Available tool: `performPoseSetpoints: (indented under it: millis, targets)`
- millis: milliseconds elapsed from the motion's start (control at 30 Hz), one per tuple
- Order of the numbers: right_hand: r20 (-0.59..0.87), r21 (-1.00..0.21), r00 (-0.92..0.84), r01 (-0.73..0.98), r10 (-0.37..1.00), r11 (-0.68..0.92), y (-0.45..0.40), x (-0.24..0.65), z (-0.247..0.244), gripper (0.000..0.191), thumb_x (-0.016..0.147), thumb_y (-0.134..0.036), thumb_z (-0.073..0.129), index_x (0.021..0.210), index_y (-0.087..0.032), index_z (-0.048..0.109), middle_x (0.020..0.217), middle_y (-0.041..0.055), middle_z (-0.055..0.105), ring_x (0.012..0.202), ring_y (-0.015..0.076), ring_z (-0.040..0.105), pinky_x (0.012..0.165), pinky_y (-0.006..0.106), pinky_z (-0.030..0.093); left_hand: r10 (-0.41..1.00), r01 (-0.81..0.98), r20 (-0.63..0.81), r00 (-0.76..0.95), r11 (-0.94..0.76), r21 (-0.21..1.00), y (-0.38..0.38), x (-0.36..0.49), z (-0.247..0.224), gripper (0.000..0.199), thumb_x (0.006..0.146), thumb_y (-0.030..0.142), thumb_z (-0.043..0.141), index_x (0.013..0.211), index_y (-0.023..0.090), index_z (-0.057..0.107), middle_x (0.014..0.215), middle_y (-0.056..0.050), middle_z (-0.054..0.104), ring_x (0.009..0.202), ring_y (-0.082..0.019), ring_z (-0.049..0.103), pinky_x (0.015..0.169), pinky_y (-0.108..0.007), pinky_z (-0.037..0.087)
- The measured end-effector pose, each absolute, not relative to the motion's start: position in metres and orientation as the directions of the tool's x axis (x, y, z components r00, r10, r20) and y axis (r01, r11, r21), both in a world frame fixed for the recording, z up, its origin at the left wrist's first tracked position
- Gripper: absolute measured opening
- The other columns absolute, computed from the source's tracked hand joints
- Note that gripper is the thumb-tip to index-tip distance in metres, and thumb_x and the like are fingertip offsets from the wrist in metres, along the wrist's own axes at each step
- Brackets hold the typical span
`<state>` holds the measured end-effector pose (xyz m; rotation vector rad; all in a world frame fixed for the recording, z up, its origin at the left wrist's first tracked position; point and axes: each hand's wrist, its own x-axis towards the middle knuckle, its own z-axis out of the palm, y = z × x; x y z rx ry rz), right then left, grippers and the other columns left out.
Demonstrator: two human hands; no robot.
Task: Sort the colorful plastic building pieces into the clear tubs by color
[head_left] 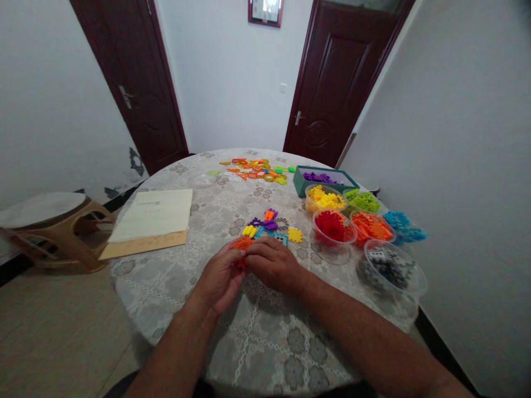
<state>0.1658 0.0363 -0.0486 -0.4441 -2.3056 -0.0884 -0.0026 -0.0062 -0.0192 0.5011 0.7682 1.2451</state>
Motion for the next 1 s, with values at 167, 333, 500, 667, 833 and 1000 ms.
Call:
performPoseSetpoints:
  millis: [167, 333, 500, 667, 833, 1000]
  targets:
    - [0.704, -0.184, -0.627, 0.292, 0.333, 0.938, 0.033, 0.164, -0.044, 0.014, 0.105, -0.024, 0.056, 0.113, -0.023, 0.067, 0.117, 0.009, 0.072, 0.116, 0.0198, 0.065, 0.106, 0.037, 0.054, 0.962, -0.584, -0.259, 0.086, 0.26, 0.769, -0.003, -0.005, -0.018, 0.035, 0.071, 0.009, 0.075, 0.105, 0.014, 0.074, 0.108, -0.008, 0.076, 0.093, -0.018, 0.072, 0.073, -0.023, 0.059]
    - [0.619, -0.293, -0.644, 0.343, 0.45, 0.893, 0.033, 0.177, -0.034, 0.058, 0.097, -0.042, 0.071, 0.146, -0.019, 0.051, 0.154, 0.0187, 0.052, 0.144, 0.0286, 0.049, 0.118, 0.046, 0.044, 0.948, -0.469, -0.282, 0.147, 0.318, 0.824, -0.006, -0.012, -0.009, 0.057, 0.072, 0.013, 0.078, 0.128, 0.019, 0.069, 0.122, -0.01, 0.075, 0.101, -0.025, 0.074, 0.078, -0.032, 0.064]
    - [0.445, -0.427, -0.726, 0.342, 0.524, 0.837, 0.03, 0.187, -0.017, 0.05, 0.092, -0.027, 0.075, 0.138, -0.022, 0.054, 0.14, 0.0137, 0.061, 0.131, 0.0251, 0.058, 0.107, 0.039, 0.051, 0.928, -0.371, -0.309, 0.21, 0.368, 0.853, -0.01, -0.013, -0.006, 0.072, 0.076, 0.018, 0.079, 0.145, 0.023, 0.059, 0.137, -0.012, 0.071, 0.118, -0.029, 0.072, 0.088, -0.035, 0.063]
    - [0.433, -0.451, -0.719, 0.349, 0.543, 0.821, 0.022, 0.187, 0.001, 0.043, 0.093, -0.029, 0.077, 0.129, -0.024, 0.055, 0.129, 0.0109, 0.064, 0.121, 0.024, 0.061, 0.103, 0.039, 0.053, 0.919, -0.324, -0.304, 0.252, 0.376, 0.868, -0.01, -0.01, -0.003, 0.075, 0.078, 0.019, 0.078, 0.149, 0.025, 0.054, 0.141, -0.011, 0.069, 0.123, -0.028, 0.071, 0.092, -0.034, 0.062]
    - [0.397, -0.443, -0.706, 0.413, 0.587, 0.796, 0.014, 0.19, 0.011, 0.035, 0.092, -0.027, 0.078, 0.12, -0.024, 0.057, 0.122, 0.0079, 0.064, 0.114, 0.0228, 0.061, 0.097, 0.037, 0.053, 0.9, -0.299, -0.273, 0.34, 0.379, 0.876, -0.011, -0.008, 0.003, 0.074, 0.08, 0.022, 0.078, 0.15, 0.027, 0.054, 0.142, -0.011, 0.068, 0.123, -0.03, 0.07, 0.094, -0.039, 0.062]
    - [0.39, -0.452, -0.711, 0.406, 0.585, 0.794, 0.003, 0.207, 0.013, 0.029, 0.092, -0.03, 0.08, 0.111, -0.023, 0.06, 0.113, 0.0056, 0.063, 0.107, 0.0211, 0.06, 0.091, 0.033, 0.051, 0.849, -0.267, -0.246, 0.467, 0.401, 0.876, -0.016, -0.003, 0.004, 0.07, 0.086, 0.029, 0.078, 0.151, 0.028, 0.052, 0.142, -0.013, 0.067, 0.118, -0.031, 0.072, 0.097, -0.045, 0.061]
